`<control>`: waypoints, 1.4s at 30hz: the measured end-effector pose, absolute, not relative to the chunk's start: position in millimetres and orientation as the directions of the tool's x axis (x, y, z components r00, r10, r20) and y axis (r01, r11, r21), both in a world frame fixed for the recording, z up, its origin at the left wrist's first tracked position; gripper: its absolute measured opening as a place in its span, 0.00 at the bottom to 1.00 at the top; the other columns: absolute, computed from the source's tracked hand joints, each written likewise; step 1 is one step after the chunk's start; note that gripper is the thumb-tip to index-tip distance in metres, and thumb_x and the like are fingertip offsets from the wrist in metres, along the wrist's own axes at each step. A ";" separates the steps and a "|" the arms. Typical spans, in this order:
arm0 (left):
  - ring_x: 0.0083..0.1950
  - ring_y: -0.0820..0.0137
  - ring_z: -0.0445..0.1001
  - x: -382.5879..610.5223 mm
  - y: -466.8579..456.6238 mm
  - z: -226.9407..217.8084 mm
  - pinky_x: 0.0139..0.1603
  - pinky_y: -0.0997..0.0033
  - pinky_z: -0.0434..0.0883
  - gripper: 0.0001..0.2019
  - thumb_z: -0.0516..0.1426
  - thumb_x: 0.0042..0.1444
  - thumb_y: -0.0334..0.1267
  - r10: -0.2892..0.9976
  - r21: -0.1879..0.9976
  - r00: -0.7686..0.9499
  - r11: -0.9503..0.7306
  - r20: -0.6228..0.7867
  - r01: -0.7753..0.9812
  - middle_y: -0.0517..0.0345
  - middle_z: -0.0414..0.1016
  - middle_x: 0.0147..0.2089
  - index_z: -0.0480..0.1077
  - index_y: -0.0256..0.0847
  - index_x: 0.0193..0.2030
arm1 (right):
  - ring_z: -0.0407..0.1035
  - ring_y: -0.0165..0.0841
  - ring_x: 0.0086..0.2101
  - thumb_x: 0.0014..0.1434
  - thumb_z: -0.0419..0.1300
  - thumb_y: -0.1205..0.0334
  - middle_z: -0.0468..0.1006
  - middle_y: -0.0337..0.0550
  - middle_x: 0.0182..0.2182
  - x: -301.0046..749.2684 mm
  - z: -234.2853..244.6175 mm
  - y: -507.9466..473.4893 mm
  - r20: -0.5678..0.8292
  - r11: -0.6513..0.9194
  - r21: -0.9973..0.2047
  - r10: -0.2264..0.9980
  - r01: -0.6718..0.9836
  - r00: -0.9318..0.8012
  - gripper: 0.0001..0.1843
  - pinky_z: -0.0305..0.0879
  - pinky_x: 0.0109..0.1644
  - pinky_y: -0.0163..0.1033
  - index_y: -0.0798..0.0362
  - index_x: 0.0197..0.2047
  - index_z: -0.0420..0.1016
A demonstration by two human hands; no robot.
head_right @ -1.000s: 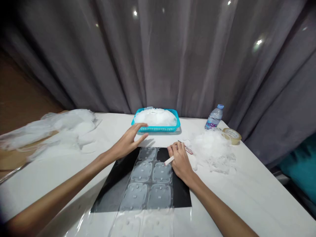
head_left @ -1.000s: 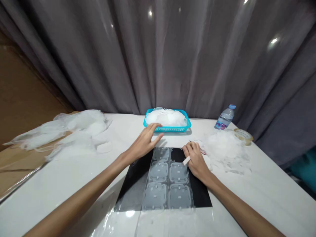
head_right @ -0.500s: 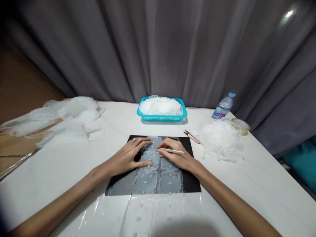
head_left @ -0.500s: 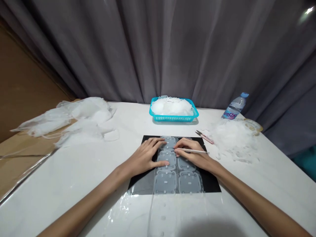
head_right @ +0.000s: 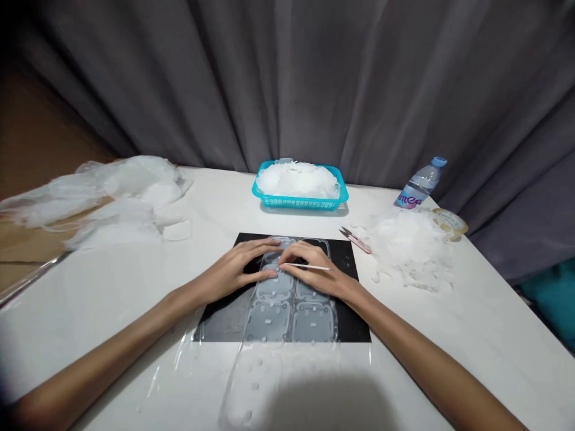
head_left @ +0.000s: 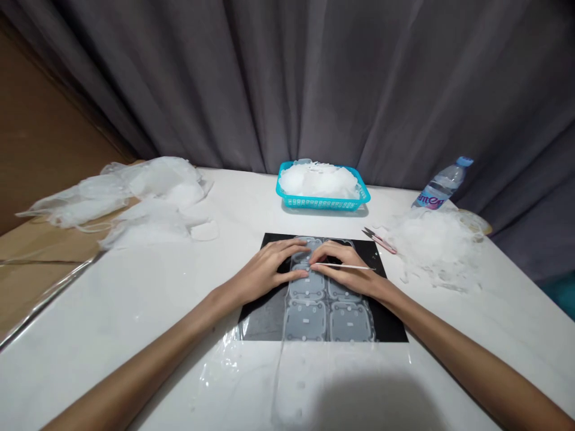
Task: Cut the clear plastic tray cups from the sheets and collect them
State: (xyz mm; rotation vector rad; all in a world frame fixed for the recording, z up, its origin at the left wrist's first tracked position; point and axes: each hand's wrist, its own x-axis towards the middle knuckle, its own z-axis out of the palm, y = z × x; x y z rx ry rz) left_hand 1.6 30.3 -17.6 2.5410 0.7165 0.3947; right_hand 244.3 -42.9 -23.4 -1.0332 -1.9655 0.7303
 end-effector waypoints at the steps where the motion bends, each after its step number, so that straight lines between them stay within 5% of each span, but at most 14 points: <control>1: 0.73 0.54 0.65 1.5 30.6 -19.3 0.72 0.47 0.64 0.27 0.59 0.66 0.59 0.548 0.507 0.823 -0.756 0.147 0.413 0.55 0.68 0.73 0.68 0.51 0.68 | 0.74 0.37 0.45 0.70 0.62 0.60 0.82 0.42 0.42 245.0 -24.0 -43.4 0.373 0.504 -0.755 0.856 0.419 -0.357 0.05 0.69 0.53 0.44 0.49 0.42 0.79; 8: 0.74 0.53 0.65 0.9 28.2 -23.9 0.72 0.47 0.65 0.28 0.60 0.65 0.59 0.563 0.530 0.809 -0.745 0.172 0.405 0.53 0.68 0.73 0.70 0.49 0.66 | 0.74 0.38 0.44 0.71 0.61 0.58 0.82 0.43 0.40 245.7 -24.3 -44.9 0.384 0.533 -0.700 0.842 0.475 -0.379 0.07 0.70 0.52 0.45 0.49 0.42 0.77; 16: 0.74 0.53 0.65 1.8 28.0 -23.5 0.72 0.48 0.64 0.28 0.59 0.66 0.60 0.559 0.541 0.814 -0.739 0.159 0.402 0.54 0.67 0.74 0.69 0.51 0.67 | 0.73 0.39 0.47 0.75 0.54 0.64 0.80 0.47 0.46 246.7 -34.4 -48.3 0.503 0.727 -0.459 0.686 0.510 -0.525 0.07 0.71 0.53 0.46 0.49 0.51 0.72; 26: 0.73 0.52 0.65 2.8 27.5 -20.8 0.70 0.48 0.64 0.27 0.58 0.67 0.60 0.553 0.535 0.819 -0.743 0.151 0.402 0.54 0.67 0.73 0.67 0.52 0.68 | 0.73 0.39 0.47 0.75 0.55 0.59 0.80 0.45 0.44 247.0 -29.9 -49.7 0.441 0.624 -0.594 0.781 0.509 -0.442 0.06 0.71 0.55 0.47 0.48 0.47 0.73; 35: 0.72 0.51 0.66 3.4 30.9 -21.5 0.69 0.51 0.63 0.28 0.58 0.67 0.60 0.544 0.529 0.828 -0.746 0.134 0.405 0.54 0.67 0.73 0.68 0.52 0.68 | 0.72 0.39 0.48 0.75 0.52 0.64 0.78 0.48 0.45 246.7 -30.0 -49.3 0.485 0.713 -0.483 0.701 0.509 -0.523 0.06 0.71 0.53 0.47 0.49 0.48 0.70; 42: 0.72 0.51 0.64 2.6 30.8 -20.7 0.70 0.51 0.62 0.28 0.56 0.68 0.60 0.538 0.523 0.834 -0.749 0.124 0.406 0.53 0.65 0.74 0.66 0.52 0.69 | 0.73 0.38 0.47 0.74 0.55 0.63 0.79 0.46 0.44 248.2 -32.4 -48.4 0.480 0.681 -0.529 0.732 0.506 -0.484 0.03 0.72 0.53 0.46 0.48 0.46 0.70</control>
